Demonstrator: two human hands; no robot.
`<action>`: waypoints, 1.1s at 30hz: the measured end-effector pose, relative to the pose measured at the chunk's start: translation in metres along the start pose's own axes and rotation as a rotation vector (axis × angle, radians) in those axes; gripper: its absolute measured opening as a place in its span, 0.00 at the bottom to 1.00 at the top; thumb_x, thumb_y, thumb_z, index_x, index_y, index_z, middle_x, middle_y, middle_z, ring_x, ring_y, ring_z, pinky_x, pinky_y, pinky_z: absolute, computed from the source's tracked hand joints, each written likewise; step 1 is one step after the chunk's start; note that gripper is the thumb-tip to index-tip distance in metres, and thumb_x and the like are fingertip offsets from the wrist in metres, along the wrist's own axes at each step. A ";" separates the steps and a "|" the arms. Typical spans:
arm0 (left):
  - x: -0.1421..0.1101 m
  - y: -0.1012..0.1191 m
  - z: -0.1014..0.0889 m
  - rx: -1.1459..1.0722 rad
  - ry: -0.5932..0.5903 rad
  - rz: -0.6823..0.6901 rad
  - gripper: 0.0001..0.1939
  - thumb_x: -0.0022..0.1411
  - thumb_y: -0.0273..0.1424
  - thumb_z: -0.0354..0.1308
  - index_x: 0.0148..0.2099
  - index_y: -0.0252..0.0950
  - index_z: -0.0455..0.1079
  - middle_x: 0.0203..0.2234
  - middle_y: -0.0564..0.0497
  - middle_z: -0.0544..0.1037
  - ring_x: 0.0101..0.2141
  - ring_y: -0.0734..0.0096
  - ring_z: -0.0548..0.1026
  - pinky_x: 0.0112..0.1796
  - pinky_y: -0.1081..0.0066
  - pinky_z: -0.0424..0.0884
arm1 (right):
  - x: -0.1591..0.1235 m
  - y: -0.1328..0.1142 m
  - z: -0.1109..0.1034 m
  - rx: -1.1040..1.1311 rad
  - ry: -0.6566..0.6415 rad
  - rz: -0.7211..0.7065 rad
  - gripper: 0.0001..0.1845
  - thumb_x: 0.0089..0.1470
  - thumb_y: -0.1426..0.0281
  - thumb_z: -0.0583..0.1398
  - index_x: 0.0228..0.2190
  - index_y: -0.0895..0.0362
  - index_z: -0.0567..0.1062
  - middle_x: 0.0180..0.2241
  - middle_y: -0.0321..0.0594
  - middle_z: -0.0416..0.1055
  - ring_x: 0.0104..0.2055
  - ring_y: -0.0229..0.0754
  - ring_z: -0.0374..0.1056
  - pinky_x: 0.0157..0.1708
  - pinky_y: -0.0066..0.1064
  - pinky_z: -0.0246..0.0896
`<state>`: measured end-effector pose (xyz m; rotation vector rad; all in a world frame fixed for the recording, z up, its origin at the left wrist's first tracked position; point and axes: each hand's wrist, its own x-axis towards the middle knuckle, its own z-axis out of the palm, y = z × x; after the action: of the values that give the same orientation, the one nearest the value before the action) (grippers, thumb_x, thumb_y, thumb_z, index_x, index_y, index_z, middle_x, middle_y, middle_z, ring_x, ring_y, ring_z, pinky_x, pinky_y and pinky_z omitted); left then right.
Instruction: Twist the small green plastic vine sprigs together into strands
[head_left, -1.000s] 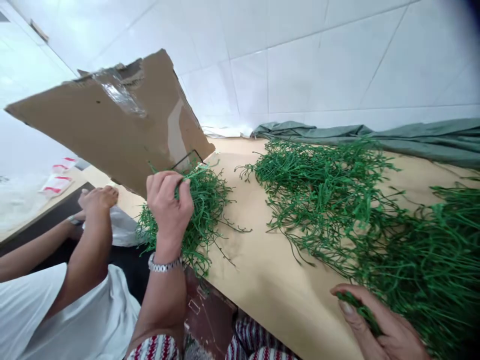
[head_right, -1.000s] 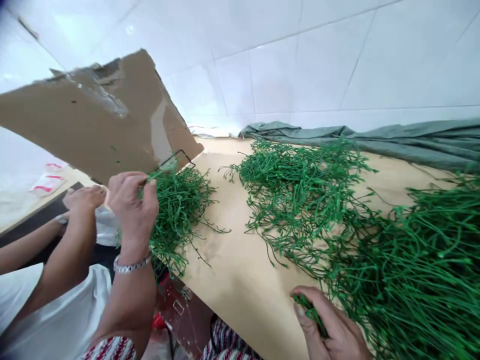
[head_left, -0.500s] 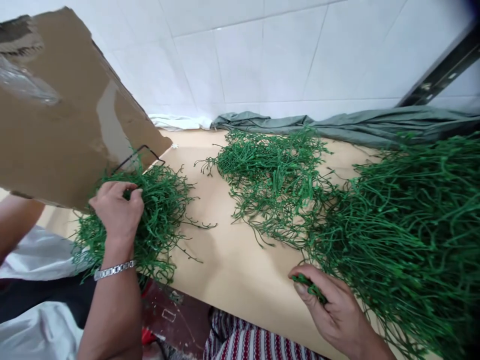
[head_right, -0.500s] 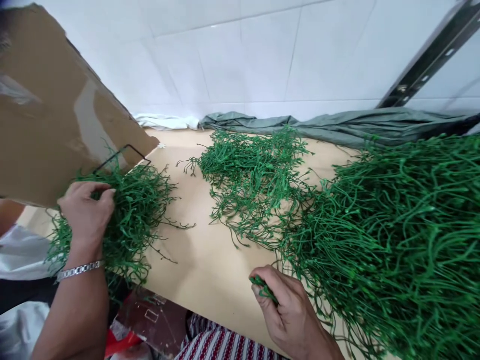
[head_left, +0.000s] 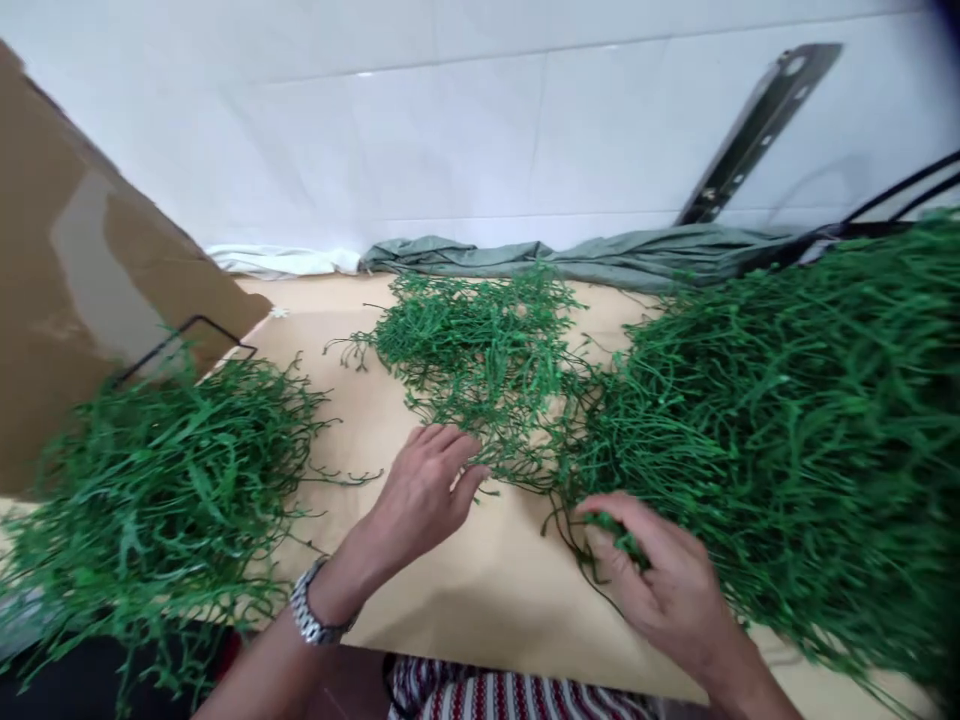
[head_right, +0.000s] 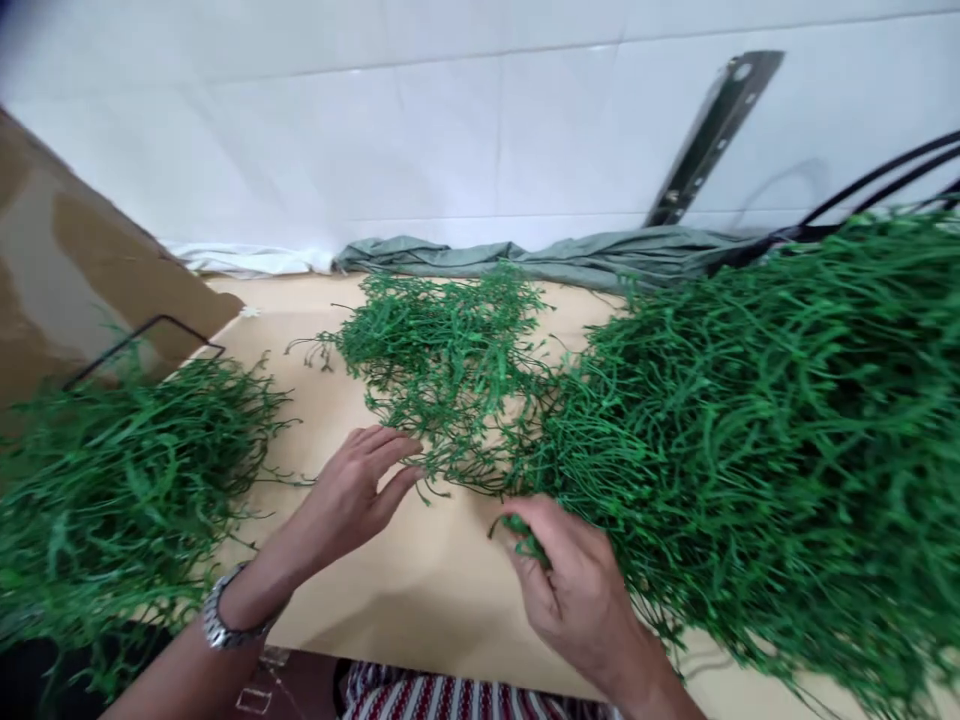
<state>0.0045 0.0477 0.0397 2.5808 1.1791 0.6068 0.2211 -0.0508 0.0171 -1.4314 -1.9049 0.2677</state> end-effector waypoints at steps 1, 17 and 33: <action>0.006 0.000 0.012 0.015 -0.018 -0.024 0.09 0.59 0.32 0.50 0.37 0.35 0.70 0.31 0.44 0.75 0.34 0.61 0.70 0.37 0.64 0.60 | 0.003 0.005 -0.010 -0.128 0.077 0.002 0.09 0.55 0.73 0.51 0.39 0.56 0.67 0.30 0.40 0.71 0.28 0.38 0.67 0.30 0.27 0.61; 0.013 -0.024 0.034 0.162 -0.059 -0.209 0.10 0.54 0.23 0.47 0.22 0.36 0.59 0.21 0.52 0.70 0.28 0.69 0.68 0.32 0.69 0.58 | 0.022 0.041 -0.033 -0.993 0.028 0.106 0.21 0.58 0.65 0.52 0.51 0.59 0.65 0.49 0.47 0.67 0.48 0.51 0.62 0.42 0.43 0.45; -0.033 -0.026 0.035 -0.034 0.033 -0.279 0.08 0.57 0.25 0.49 0.31 0.35 0.68 0.26 0.49 0.74 0.31 0.67 0.70 0.33 0.69 0.65 | 0.014 0.013 -0.043 -0.676 0.327 -0.246 0.21 0.45 0.81 0.60 0.42 0.55 0.73 0.34 0.40 0.76 0.36 0.46 0.69 0.32 0.36 0.54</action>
<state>-0.0156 0.0382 -0.0105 2.3279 1.4909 0.6024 0.2577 -0.0445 0.0460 -1.5021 -1.9441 -0.7498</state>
